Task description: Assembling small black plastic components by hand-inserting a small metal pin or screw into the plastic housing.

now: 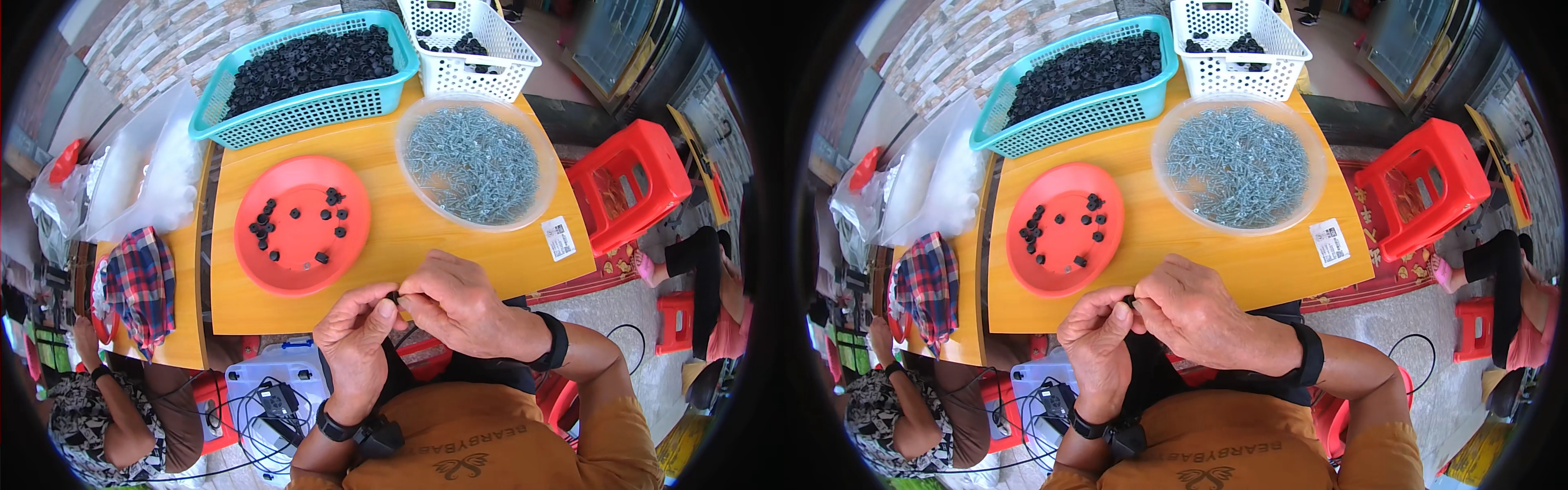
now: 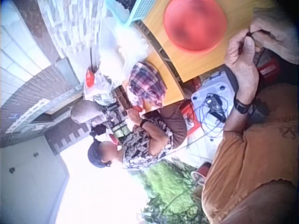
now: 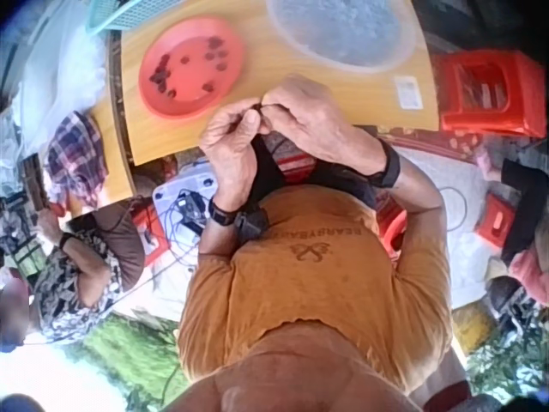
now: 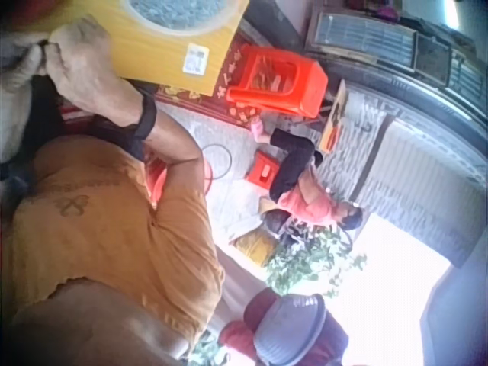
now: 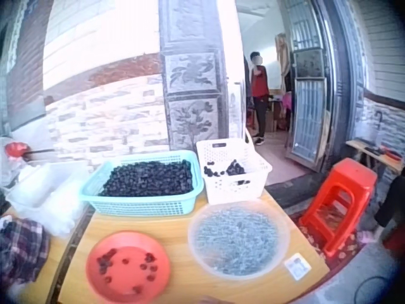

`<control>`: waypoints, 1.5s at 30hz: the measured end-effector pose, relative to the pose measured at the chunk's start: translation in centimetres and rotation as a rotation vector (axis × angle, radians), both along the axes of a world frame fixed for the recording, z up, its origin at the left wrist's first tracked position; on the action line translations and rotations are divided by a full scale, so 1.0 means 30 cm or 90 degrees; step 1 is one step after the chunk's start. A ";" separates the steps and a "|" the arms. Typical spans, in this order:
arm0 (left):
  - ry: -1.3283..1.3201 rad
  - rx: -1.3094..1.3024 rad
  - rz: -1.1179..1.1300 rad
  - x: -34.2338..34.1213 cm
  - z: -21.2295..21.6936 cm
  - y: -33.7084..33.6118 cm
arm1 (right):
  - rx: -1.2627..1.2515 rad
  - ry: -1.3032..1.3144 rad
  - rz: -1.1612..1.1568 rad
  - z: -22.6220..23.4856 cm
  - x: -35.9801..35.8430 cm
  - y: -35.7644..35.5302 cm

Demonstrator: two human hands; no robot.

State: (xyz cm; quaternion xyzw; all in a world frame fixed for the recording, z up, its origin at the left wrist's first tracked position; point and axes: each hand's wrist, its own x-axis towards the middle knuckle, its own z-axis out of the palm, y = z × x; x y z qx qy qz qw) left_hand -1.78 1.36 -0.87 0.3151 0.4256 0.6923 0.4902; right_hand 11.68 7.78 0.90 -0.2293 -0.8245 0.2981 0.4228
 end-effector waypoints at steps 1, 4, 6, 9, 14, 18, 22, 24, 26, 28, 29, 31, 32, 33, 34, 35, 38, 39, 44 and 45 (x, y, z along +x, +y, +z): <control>0.009 -0.002 0.000 -0.008 -0.001 -0.002 | 0.003 -0.004 -0.001 0.000 -0.006 0.000; -0.003 -0.013 0.002 -0.033 -0.004 -0.009 | 0.014 -0.028 0.002 0.010 -0.026 0.004; -0.023 -0.021 0.002 -0.048 -0.002 -0.013 | 0.003 -0.043 0.012 0.025 -0.039 0.009; -0.071 -0.023 0.029 -0.075 0.001 -0.020 | -0.015 -0.058 0.009 0.049 -0.051 0.025; -0.148 -0.054 0.054 -0.168 -0.020 -0.042 | 0.040 -0.066 -0.016 0.028 -0.137 0.139; -0.198 -0.056 0.066 -0.217 -0.023 -0.053 | 0.112 -0.197 0.034 -0.034 -0.262 0.225; -0.208 -0.067 0.081 -0.237 -0.020 -0.062 | 0.204 -0.387 0.065 -0.069 -0.320 0.238; -0.214 -0.057 0.070 -0.245 -0.020 -0.063 | 0.197 -0.386 0.081 -0.068 -0.334 0.246; -0.210 -0.060 0.078 -0.250 -0.022 -0.067 | 0.190 -0.386 0.093 -0.072 -0.336 0.250; -0.206 -0.060 0.083 -0.253 -0.023 -0.060 | 0.165 -0.312 0.094 -0.085 -0.329 0.258; -0.195 -0.061 0.090 -0.250 -0.022 -0.056 | 0.167 -0.313 0.094 -0.083 -0.316 0.257; -0.185 -0.063 0.101 -0.246 -0.017 -0.053 | 0.118 -0.174 0.087 -0.066 -0.287 0.233; -0.167 -0.066 0.112 -0.242 -0.009 -0.047 | 0.117 -0.174 0.087 -0.051 -0.272 0.215; -0.150 -0.070 0.118 -0.228 0.002 -0.039 | 0.102 -0.137 0.079 -0.027 -0.245 0.189; -0.150 -0.071 0.115 -0.214 0.010 -0.029 | 0.086 -0.099 0.073 -0.009 -0.227 0.164; -0.114 -0.061 0.134 -0.197 0.017 -0.018 | 0.084 -0.099 0.070 0.003 -0.213 0.139; -0.070 -0.029 0.143 -0.156 0.026 -0.002 | 0.004 -0.096 0.045 0.028 -0.167 0.080; -0.063 -0.005 0.142 -0.145 0.027 0.003 | -0.007 -0.076 0.037 0.031 -0.155 0.069; -0.067 0.012 0.102 -0.089 0.034 0.009 | -0.087 -0.013 0.003 0.034 -0.114 0.020; -0.070 0.013 0.095 -0.078 0.036 0.008 | -0.093 0.008 -0.003 0.028 -0.106 0.014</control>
